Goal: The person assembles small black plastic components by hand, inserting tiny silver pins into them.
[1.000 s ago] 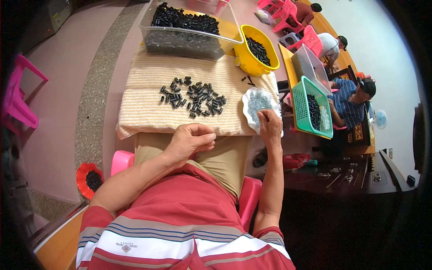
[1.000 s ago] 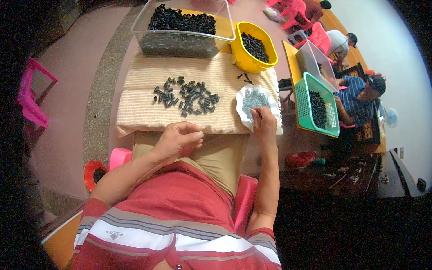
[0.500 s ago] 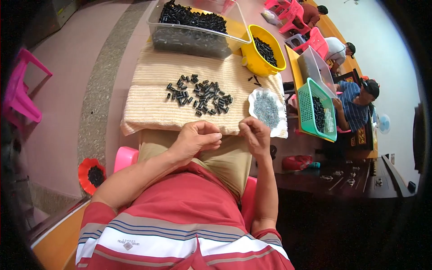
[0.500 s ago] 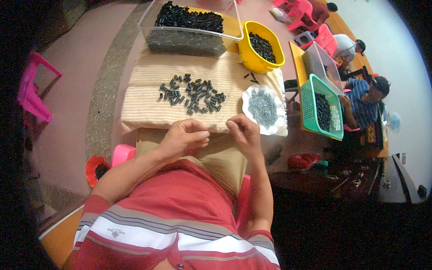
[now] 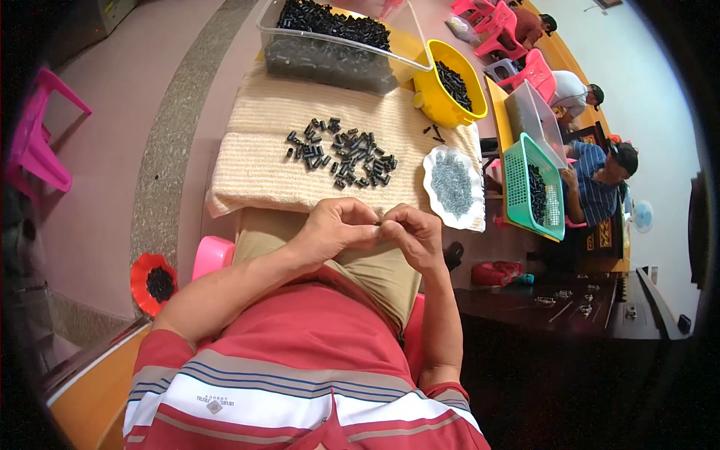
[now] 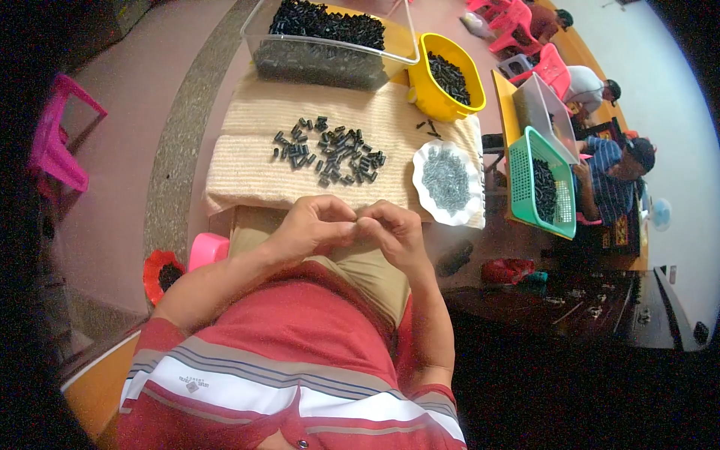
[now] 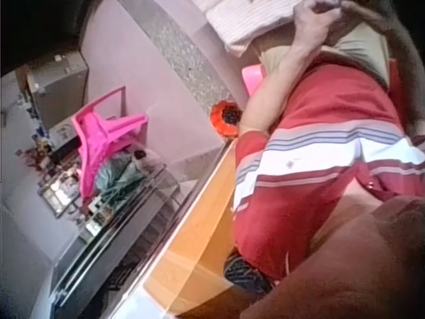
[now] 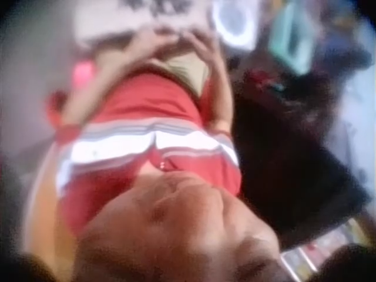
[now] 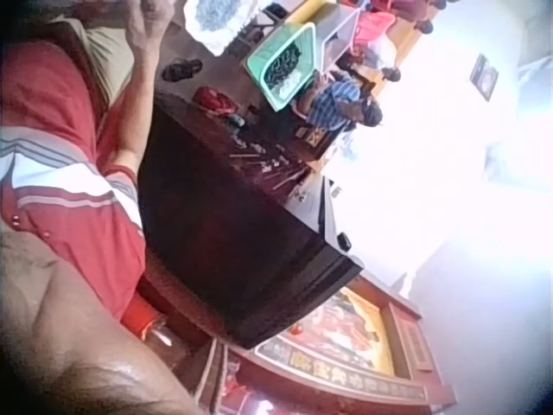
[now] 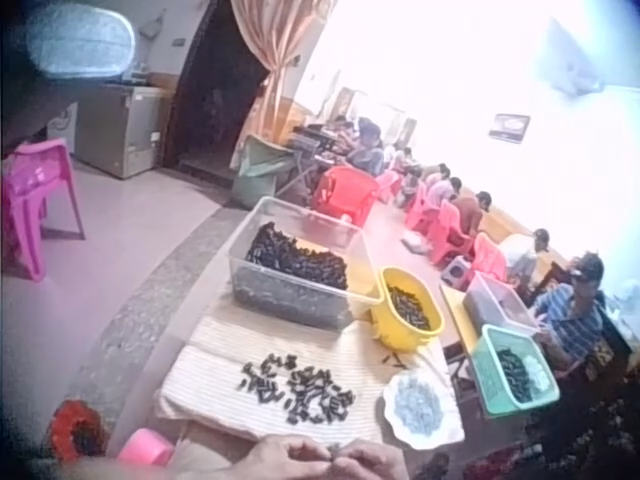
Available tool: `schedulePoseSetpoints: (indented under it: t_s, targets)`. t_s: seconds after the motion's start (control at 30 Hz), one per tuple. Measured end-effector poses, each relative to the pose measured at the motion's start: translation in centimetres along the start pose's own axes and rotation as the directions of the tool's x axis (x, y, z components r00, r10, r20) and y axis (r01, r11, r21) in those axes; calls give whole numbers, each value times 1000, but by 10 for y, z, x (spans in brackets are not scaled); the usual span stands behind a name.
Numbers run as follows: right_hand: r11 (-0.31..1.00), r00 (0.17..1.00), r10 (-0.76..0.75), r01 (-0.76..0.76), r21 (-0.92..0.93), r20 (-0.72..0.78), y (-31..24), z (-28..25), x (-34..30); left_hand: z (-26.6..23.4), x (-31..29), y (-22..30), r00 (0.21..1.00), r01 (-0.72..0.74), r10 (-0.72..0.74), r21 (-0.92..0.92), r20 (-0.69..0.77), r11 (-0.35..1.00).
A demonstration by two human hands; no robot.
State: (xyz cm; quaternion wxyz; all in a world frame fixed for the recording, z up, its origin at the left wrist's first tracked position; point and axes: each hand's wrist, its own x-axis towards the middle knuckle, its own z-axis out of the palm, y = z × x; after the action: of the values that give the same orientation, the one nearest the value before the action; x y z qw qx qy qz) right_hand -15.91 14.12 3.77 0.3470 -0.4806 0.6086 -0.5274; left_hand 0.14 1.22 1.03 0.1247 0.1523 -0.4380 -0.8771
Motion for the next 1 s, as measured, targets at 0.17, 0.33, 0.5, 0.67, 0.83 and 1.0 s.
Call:
schedulePoseSetpoints:
  t_s: [0.17,0.33,0.5,0.67,0.83,1.0]
  targets:
    - [999,999,33,-33,-9,3,4,-4,-1,1,-1,4,999,20,-21,30,31,999]
    - [998,998,55,-55,31,3,0,0,0,-2,1,1,995,75,-73,-37,69,996]
    - [997,999,-8,10,-78,33,3,-5,-1,-1,-1,6,987,144,-138,-59,86,988]
    - [997,999,-33,33,-65,-4,1,1,-3,-2,-1,8,985,144,-125,-161,120,976]
    - [978,994,-106,100,-184,-25,-1,6,-6,-4,2,5,991,123,-108,-212,78,970]
    - [888,969,-245,216,-405,-19,-12,19,-4,-10,5,5,993,118,-106,-293,57,949]
